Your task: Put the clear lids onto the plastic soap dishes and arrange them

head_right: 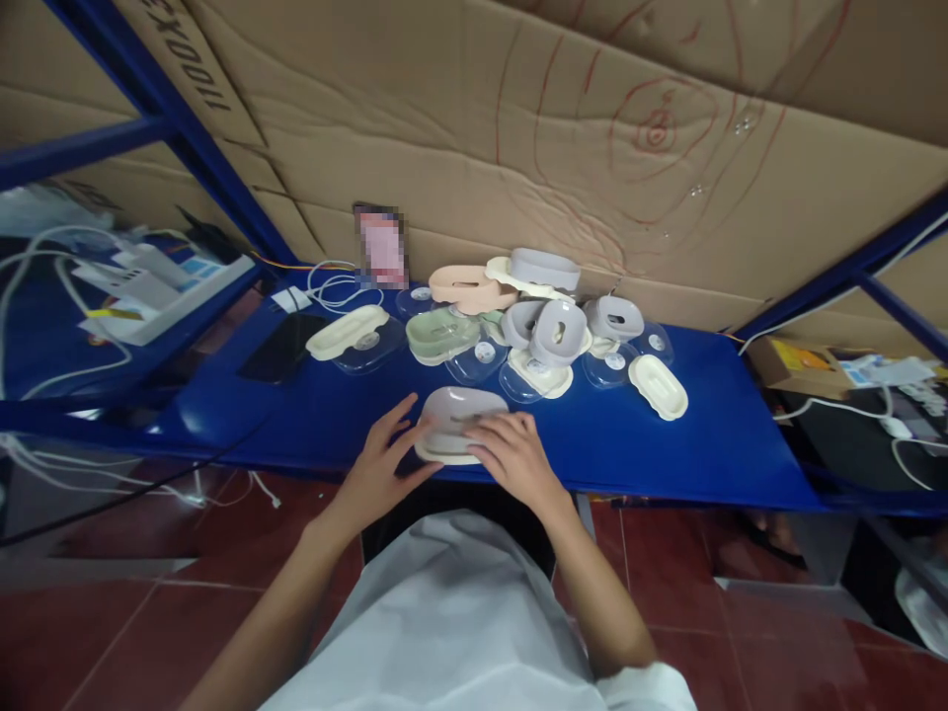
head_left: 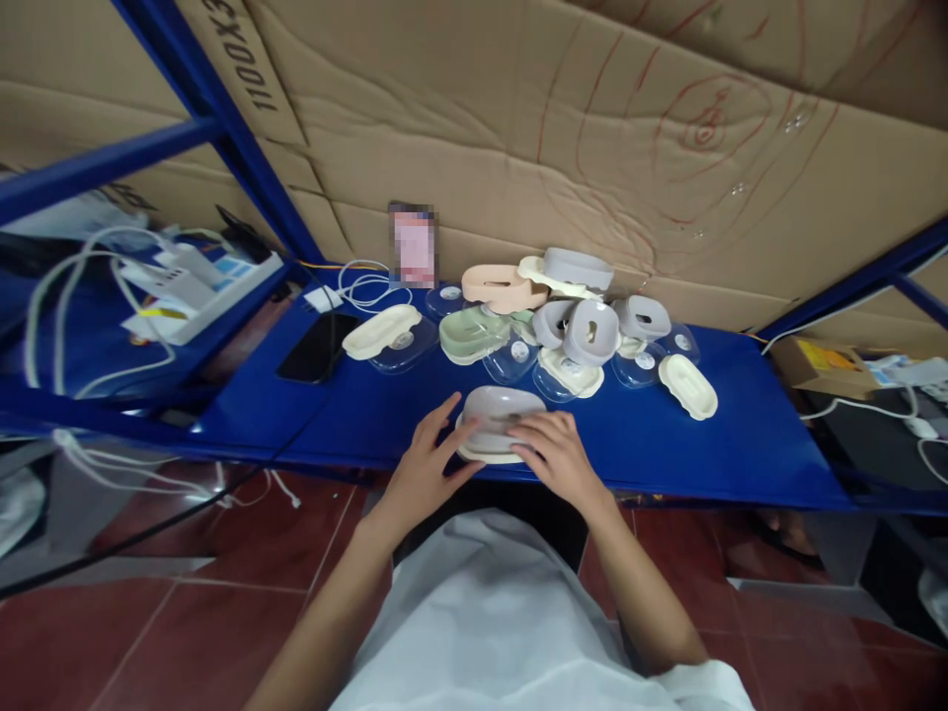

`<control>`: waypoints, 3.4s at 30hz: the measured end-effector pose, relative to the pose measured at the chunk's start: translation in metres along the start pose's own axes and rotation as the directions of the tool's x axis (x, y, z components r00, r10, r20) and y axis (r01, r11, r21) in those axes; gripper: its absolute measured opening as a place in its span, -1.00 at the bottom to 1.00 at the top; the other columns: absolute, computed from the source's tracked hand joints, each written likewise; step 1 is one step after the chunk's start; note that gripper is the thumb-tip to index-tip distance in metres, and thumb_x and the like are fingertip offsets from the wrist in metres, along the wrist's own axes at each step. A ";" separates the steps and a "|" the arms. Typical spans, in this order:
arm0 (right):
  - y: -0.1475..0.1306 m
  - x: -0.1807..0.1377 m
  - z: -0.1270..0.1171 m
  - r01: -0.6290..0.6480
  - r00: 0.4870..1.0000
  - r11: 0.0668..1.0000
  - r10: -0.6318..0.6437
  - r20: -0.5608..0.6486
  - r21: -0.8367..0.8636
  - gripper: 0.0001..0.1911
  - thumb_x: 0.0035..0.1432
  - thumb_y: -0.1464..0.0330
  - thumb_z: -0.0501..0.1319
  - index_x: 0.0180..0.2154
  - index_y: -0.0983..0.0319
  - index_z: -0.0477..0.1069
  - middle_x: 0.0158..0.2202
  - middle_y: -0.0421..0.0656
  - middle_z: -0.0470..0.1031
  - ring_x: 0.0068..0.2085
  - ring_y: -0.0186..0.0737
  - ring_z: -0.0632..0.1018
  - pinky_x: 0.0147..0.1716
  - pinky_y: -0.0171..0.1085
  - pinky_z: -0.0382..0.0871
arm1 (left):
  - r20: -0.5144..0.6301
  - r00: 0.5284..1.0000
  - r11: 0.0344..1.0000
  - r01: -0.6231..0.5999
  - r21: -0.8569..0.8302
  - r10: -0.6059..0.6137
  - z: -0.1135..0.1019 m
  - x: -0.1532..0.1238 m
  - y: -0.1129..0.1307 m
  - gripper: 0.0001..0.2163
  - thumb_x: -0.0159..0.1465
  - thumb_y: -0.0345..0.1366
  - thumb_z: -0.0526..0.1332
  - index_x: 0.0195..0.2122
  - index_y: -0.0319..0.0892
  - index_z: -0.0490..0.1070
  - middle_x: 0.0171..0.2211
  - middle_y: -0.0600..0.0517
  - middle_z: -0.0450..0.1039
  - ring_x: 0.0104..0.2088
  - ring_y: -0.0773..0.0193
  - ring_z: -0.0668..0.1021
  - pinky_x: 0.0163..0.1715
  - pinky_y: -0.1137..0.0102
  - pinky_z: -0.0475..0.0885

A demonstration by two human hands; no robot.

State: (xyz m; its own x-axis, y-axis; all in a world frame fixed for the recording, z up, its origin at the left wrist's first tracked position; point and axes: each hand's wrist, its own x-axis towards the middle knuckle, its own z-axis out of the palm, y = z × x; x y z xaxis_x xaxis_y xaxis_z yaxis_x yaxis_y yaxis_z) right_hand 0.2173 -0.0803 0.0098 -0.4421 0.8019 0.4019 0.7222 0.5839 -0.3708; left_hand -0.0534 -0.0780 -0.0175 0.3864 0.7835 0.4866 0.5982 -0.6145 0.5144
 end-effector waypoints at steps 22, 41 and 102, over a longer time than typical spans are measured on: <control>0.050 0.000 -0.014 -0.191 0.970 0.931 0.130 -0.205 -0.311 -0.52 0.48 0.20 0.20 0.36 0.04 0.36 0.25 0.04 0.54 0.24 0.12 0.50 0.29 0.18 0.18 | -0.096 0.995 1.000 -0.029 -0.010 0.028 0.004 0.001 -0.007 -0.83 0.41 -0.28 0.35 0.01 -0.01 0.59 0.15 -0.10 0.53 0.26 -0.03 0.52 0.22 0.01 0.56; 0.002 -0.003 0.005 0.003 0.997 1.000 -0.001 -0.076 0.031 -0.48 0.45 0.15 0.27 0.37 0.02 0.37 0.36 0.00 0.41 0.40 0.08 0.39 0.35 0.13 0.31 | 0.003 0.990 0.987 0.143 -0.079 -0.144 0.002 -0.002 -0.004 -0.40 0.43 -0.21 0.33 0.45 0.10 0.19 0.44 -0.13 0.22 0.38 -0.05 0.43 0.31 0.02 0.51; 0.192 -0.151 -0.120 -0.846 0.476 0.472 0.458 -0.750 -0.249 0.06 0.27 -0.30 0.12 0.44 0.38 0.24 0.45 0.45 0.13 0.42 0.57 0.27 0.25 0.48 0.22 | 0.010 0.998 0.964 0.054 0.261 -0.058 0.004 0.066 -0.017 -0.48 0.48 -0.23 0.20 0.46 0.04 0.27 0.53 -0.19 0.09 0.49 -0.27 0.24 0.43 -0.26 0.13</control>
State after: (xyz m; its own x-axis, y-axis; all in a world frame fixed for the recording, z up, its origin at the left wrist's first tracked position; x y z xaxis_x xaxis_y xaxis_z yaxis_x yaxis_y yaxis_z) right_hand 0.4861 -0.1043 -0.0217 0.5196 0.5547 0.6498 0.8470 -0.4344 -0.3065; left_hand -0.0350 -0.0156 0.0030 0.3577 0.8187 0.4491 0.7806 -0.5261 0.3374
